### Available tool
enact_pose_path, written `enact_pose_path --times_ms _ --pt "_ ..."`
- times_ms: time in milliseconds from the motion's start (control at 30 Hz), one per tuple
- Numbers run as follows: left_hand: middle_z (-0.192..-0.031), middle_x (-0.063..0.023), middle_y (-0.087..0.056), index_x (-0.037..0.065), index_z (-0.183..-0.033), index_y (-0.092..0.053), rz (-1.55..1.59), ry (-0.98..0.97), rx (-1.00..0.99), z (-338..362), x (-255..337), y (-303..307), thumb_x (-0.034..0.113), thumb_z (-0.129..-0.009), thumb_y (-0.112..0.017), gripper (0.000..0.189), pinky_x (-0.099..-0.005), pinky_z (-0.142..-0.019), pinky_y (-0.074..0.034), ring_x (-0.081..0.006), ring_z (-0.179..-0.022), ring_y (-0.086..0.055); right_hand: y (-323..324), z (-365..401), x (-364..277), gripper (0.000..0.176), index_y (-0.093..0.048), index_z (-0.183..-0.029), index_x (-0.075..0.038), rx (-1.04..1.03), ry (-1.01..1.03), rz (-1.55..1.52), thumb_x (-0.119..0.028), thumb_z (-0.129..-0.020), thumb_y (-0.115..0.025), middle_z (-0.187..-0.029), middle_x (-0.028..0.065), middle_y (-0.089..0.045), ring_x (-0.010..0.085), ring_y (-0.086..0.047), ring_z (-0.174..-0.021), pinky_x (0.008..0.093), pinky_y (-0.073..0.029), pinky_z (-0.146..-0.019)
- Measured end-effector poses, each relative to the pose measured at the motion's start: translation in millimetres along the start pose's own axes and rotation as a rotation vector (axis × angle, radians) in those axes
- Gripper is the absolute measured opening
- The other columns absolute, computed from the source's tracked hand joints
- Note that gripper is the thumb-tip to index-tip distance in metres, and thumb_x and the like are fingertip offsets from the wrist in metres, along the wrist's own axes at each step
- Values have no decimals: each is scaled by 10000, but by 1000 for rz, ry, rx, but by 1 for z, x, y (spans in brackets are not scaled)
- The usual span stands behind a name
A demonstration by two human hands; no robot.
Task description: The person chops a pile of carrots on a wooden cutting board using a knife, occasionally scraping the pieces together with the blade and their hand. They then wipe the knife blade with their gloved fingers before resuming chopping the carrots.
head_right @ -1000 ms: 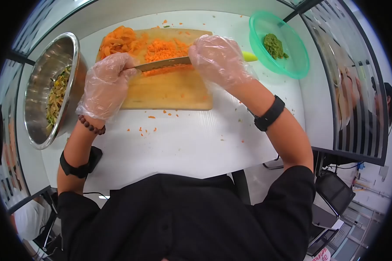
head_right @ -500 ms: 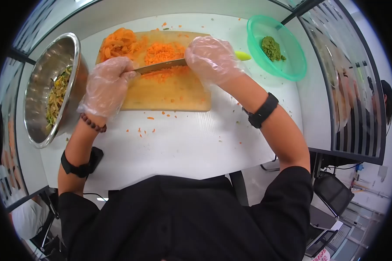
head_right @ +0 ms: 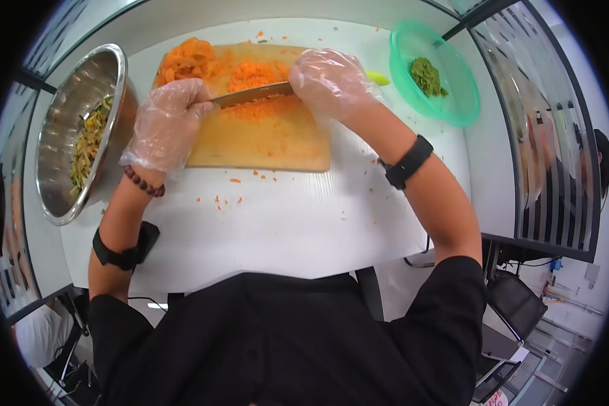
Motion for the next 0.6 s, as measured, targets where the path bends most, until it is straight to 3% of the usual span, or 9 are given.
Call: enact_pose_path --times_ms 100,300,400,500,600 --pt "-821 -129 -665 37 -869 -658 -3 -7 -11 1 -5 -7 76 -821 -760 119 -409 -741 -509 -326 -805 -650 -10 0 -1 96 -639 -873 -52 -138 -26 88 -129 -820 -619 -854 103 -672 314 -681 -844 443 -562 -694" --pt "-826 -129 -662 36 -860 -649 -24 -17 -1 0 -7 -7 78 -821 -755 121 -413 -743 -511 -324 -808 -649 -16 -1 2 97 -635 -865 -57 -76 -49 100 -148 -852 -605 -852 109 -667 316 -673 -864 461 -550 -694" --pt "-826 -130 -658 31 -862 -645 -18 -6 -4 0 -6 -1 72 -822 -751 121 -408 -738 -511 -322 -806 -649 -20 -7 5 95 -640 -873 -63 -185 -30 30 -150 -851 -607 -834 104 -657 323 -669 -852 465 -545 -684" --pt "-824 -130 -660 25 -866 -645 -20 -7 3 0 -6 -1 63 -824 -749 118 -400 -727 -508 -320 -798 -649 -8 -14 -2 102 -629 -860 -60 -228 -65 206 -159 -859 -602 -836 117 -656 338 -664 -854 477 -540 -687" --pt "-821 -131 -663 20 -867 -649 -7 5 -16 2 -9 -5 60 -826 -745 112 -398 -722 -506 -318 -789 -648 -17 -9 -3 110 -640 -876 -45 -178 92 86 -148 -844 -613 -817 125 -654 343 -664 -819 473 -541 -665"
Point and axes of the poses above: each hand's wrist, its own z-axis away from the middle knuckle, its own y-axis out of the back of the hand, x = y × z, the point moved 9 cm from there along -z, towards the middle knuckle
